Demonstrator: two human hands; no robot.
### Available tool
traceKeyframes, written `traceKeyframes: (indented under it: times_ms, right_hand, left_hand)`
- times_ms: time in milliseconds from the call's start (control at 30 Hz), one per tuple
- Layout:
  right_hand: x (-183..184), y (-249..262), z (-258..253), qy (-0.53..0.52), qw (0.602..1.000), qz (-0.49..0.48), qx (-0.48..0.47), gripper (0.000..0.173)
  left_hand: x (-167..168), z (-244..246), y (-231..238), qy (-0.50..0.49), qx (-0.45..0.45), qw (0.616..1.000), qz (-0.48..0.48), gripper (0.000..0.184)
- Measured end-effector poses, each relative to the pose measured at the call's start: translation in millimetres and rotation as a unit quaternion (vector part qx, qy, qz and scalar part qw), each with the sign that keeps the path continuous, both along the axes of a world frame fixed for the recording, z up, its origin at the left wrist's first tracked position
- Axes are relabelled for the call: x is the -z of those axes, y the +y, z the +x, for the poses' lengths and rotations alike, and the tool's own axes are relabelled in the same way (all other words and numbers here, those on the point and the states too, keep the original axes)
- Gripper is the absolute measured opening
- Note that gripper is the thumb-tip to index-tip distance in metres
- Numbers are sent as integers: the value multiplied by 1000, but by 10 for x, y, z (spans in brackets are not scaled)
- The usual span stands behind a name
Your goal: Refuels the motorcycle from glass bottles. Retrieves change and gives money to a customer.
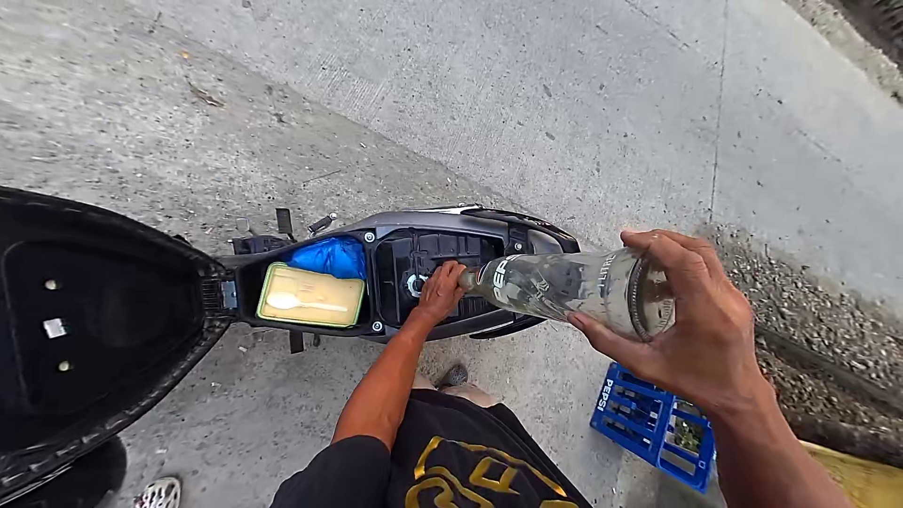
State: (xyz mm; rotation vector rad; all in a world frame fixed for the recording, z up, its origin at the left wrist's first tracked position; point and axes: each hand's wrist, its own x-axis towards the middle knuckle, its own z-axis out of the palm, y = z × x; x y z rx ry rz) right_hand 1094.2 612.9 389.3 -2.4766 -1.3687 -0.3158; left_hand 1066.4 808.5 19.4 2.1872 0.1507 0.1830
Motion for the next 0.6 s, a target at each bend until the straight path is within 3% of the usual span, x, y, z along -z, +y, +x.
traceKeyframes:
  times_ms: [433,600]
  right_hand:
    - [162,-529,-196,23,992,104,67,83]
    - [372,-782,-338,69,974,181,122,84]
  left_hand:
    - [-27,2,1,-4,-7,1000,-10,43]
    - [-79,-29,35,26,-8,1000,-9,56]
